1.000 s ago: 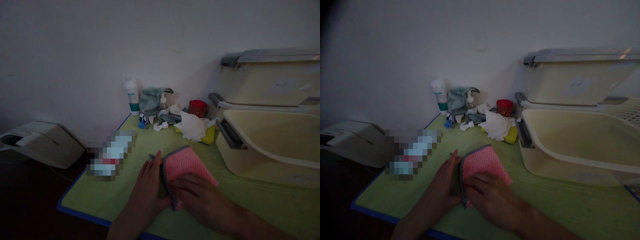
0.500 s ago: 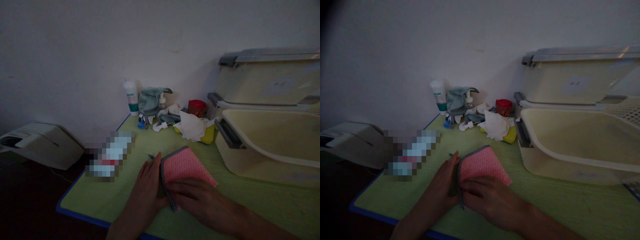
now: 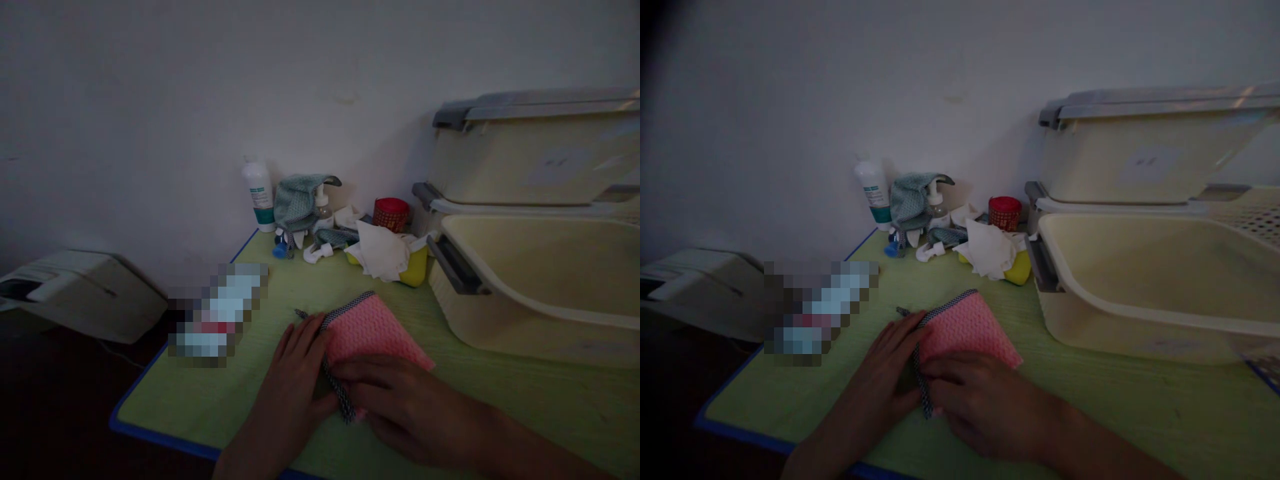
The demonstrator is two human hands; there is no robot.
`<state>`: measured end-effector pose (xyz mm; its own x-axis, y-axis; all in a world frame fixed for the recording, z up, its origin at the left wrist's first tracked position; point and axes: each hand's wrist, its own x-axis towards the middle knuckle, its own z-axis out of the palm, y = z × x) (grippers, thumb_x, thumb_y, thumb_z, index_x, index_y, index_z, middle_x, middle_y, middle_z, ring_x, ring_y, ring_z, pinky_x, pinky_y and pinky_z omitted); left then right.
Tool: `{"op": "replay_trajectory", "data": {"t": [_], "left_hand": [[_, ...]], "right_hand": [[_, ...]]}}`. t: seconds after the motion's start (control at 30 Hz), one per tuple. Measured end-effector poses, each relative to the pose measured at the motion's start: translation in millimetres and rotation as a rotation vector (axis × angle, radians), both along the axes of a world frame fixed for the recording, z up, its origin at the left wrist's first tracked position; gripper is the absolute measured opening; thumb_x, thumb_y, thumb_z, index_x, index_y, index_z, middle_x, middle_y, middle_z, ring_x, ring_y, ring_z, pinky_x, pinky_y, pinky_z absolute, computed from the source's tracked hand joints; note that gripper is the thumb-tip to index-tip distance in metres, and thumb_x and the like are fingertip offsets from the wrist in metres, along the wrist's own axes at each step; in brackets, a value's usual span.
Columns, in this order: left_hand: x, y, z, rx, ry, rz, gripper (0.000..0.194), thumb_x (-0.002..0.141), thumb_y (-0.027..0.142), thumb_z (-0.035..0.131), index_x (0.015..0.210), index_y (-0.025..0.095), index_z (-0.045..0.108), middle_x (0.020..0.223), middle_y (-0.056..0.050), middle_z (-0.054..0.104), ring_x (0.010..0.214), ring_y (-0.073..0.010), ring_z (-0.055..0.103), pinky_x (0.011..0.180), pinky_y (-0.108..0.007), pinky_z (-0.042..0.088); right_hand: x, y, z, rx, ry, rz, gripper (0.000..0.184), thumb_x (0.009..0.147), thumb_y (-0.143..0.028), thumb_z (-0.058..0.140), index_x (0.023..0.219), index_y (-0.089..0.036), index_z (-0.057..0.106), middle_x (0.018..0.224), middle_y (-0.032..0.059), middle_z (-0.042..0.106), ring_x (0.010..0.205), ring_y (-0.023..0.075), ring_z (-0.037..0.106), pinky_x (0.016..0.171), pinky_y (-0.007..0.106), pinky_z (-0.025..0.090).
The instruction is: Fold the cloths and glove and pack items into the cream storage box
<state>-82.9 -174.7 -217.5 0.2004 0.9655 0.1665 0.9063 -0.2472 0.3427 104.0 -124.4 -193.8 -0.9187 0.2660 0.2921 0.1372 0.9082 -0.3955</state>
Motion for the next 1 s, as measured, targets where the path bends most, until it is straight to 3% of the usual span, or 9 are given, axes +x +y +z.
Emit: {"op": "replay_trajectory", "data": {"t": [0.3, 0.43, 0.6, 0.77, 1.0], "left_hand": [[-3.1, -8.5, 0.6, 0.005, 0.081, -0.058, 0.054, 0.084, 0.011, 0.034, 0.138, 0.015, 0.033, 0.149, -0.012, 0.026, 0.139, -0.0239, 0.021, 0.111, -0.051, 0.026], [-3.9, -8.4, 3.3, -0.01, 0.034, -0.033, 0.052, 0.086, 0.009, 0.031, 0.137, 0.018, 0.038, 0.149, -0.01, 0.027, 0.138, -0.0224, 0.023, 0.111, -0.049, 0.026], [-1.5, -6.4, 2.5, 0.005, -0.021, 0.007, 0.045, 0.091, 0.018, 0.028, 0.134, 0.018, 0.041, 0.147, -0.01, 0.033, 0.136, -0.0224, 0.03, 0.111, -0.049, 0.028], [-1.3, -5.7, 2.0, 0.008, -0.062, 0.014, 0.045, 0.094, 0.021, 0.024, 0.137, 0.019, 0.036, 0.146, -0.009, 0.034, 0.136, -0.0203, 0.03, 0.112, -0.049, 0.027], [-0.9, -6.3, 3.1, 0.002, -0.078, 0.019, 0.044, 0.094, 0.022, 0.023, 0.136, 0.02, 0.035, 0.147, -0.008, 0.032, 0.136, -0.0205, 0.028, 0.111, -0.05, 0.027]], "right_hand": [[-1.2, 3.5, 8.9, -0.16, -0.074, 0.052, 0.02, 0.08, -0.011, 0.05, 0.095, -0.016, 0.062, 0.105, 0.0106, 0.063, 0.102, 0.017, 0.057, 0.085, 0.028, 0.048], [-0.7, 2.3, 6.5, -0.095, -0.07, 0.031, 0.02, 0.083, -0.014, 0.048, 0.098, -0.015, 0.061, 0.107, 0.0115, 0.063, 0.106, 0.0176, 0.056, 0.087, 0.028, 0.048], [-1.3, -1.3, -0.1, 0.092, 0.014, 0.005, 0.017, 0.086, -0.015, 0.046, 0.095, -0.015, 0.061, 0.101, 0.011, 0.066, 0.102, 0.018, 0.059, 0.088, 0.031, 0.049], [-4.8, -1.3, 0.3, 0.229, 0.178, -0.042, 0.028, 0.091, -0.011, 0.035, 0.088, -0.01, 0.063, 0.089, 0.0103, 0.07, 0.086, 0.0176, 0.065, 0.076, 0.027, 0.054], [-6.6, -1.8, 1.5, 0.141, 0.152, -0.087, 0.032, 0.095, -0.02, 0.033, 0.1, -0.008, 0.063, 0.094, 0.0095, 0.07, 0.082, 0.0161, 0.065, 0.074, 0.027, 0.055]]}}
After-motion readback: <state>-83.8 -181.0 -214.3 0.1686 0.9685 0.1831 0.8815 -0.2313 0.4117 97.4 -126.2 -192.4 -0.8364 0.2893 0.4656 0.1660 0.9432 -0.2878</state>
